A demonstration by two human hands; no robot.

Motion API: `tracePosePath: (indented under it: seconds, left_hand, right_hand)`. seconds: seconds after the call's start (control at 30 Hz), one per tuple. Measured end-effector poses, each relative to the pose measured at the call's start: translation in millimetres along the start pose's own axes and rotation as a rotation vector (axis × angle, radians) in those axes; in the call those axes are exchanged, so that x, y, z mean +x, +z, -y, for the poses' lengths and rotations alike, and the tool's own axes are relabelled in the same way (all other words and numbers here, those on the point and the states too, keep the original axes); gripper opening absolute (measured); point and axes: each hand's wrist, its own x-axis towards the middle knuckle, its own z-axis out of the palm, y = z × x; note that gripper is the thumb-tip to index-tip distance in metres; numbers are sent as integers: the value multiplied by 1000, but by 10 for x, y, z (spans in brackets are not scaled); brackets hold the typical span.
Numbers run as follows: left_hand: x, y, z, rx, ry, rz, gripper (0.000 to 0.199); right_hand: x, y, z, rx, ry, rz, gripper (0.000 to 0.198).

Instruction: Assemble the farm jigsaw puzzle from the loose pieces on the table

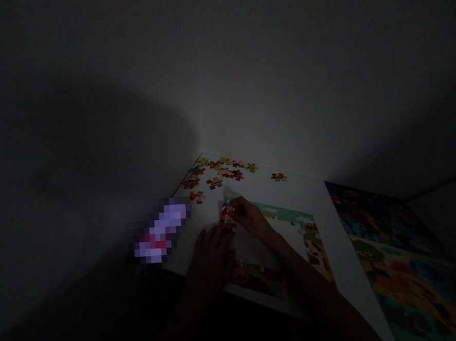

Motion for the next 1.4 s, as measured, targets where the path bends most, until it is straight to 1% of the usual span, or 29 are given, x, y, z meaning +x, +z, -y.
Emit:
tracePosePath:
  seconds: [0.1,0.27,0.4,0.53,0.67,0.8,0.97,1.2,1.3,1.4]
  left_hand:
    - [6,-26,-13,8,2,14,38]
    - [21,-69,-27,-2,-9,53,38]
    - [25,-70,-26,-3,-15,80,38]
    - [23,-61,-23,-1,-14,88,37]
    - [20,-62,-19,11,-7,79,37]
    - [18,-61,-11,16,2,82,37]
    - [18,-47,-3,22,3,53,37]
    - [-20,-72,15,22,47,38,39]
    - [-44,-66,34,17,57,31,39]
    - [-53,-44,42,14,55,7,38]
  right_hand:
    - [-20,-57,-1,-87,-9,-15,19]
    - [-29,-31,19,-226,-18,-84,25]
    - [-37,3,49,-345,-32,-98,20]
    - [-33,4,61,-400,-20,-74,19]
    - [-19,-2,40,-384,-47,-39,10]
    - [-37,-8,45,-381,-54,-45,11]
    - [-107,-16,120,-509,-113,-14,12]
    - [-152,20,229,-697,-167,26,20]
    - [-162,28,240,-731,-204,54,22]
    - [-164,29,233,-744,-188,47,22]
